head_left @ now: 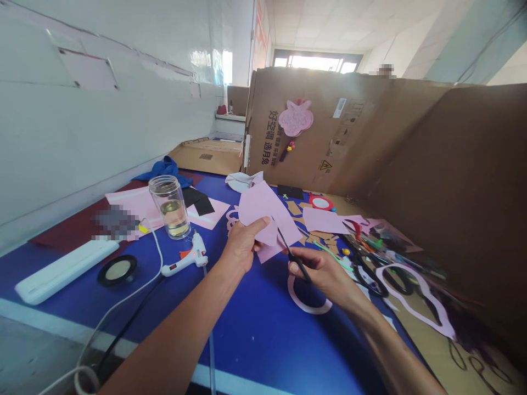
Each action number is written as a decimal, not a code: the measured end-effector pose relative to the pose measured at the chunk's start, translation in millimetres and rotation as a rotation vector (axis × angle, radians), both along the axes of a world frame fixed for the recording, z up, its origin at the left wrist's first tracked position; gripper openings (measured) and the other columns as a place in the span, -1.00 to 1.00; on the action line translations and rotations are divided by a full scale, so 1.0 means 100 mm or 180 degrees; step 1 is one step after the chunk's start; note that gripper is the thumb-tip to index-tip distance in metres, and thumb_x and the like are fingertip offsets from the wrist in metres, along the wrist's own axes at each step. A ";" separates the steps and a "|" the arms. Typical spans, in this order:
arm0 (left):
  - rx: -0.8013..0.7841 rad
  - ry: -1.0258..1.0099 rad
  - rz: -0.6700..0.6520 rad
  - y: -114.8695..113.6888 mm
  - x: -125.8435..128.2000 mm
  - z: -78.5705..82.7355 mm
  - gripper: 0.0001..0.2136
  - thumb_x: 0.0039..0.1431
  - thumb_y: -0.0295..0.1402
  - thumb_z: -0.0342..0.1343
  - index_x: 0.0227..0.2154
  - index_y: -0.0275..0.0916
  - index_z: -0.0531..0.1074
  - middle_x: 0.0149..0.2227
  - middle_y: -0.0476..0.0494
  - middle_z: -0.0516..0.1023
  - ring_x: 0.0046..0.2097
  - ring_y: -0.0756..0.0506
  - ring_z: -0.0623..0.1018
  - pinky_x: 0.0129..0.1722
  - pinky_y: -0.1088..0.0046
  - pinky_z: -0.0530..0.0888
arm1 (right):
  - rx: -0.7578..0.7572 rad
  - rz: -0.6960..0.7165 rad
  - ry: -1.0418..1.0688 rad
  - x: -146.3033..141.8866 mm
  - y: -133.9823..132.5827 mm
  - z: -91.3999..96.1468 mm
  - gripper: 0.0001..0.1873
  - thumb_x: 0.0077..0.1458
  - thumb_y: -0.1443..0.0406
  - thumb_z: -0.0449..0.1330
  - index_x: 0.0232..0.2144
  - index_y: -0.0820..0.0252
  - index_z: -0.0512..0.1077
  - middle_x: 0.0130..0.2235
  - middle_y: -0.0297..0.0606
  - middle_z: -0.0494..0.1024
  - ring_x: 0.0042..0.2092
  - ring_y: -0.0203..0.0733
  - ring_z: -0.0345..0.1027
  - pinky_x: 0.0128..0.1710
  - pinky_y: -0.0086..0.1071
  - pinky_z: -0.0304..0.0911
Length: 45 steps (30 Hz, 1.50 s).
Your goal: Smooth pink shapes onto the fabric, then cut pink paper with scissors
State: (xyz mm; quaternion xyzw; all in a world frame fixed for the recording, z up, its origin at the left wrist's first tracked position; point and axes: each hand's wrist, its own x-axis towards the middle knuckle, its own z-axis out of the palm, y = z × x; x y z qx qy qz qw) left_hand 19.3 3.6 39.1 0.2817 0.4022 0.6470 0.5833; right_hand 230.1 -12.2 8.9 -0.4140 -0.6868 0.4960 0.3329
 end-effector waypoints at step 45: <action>-0.0062 -0.0364 0.0299 0.00 0.06 -0.05 -0.67 -0.13 -0.36 0.56 -0.30 -0.24 0.58 -0.45 -0.05 0.59 -0.53 0.01 0.44 -0.62 0.48 0.13 | -0.0080 0.0127 -0.0021 -0.01 -0.01 0.04 -0.52 0.12 -0.13 0.46 -0.33 0.14 0.56 -0.40 -0.40 0.34 -0.32 -0.22 0.10 -0.28 -0.31 0.07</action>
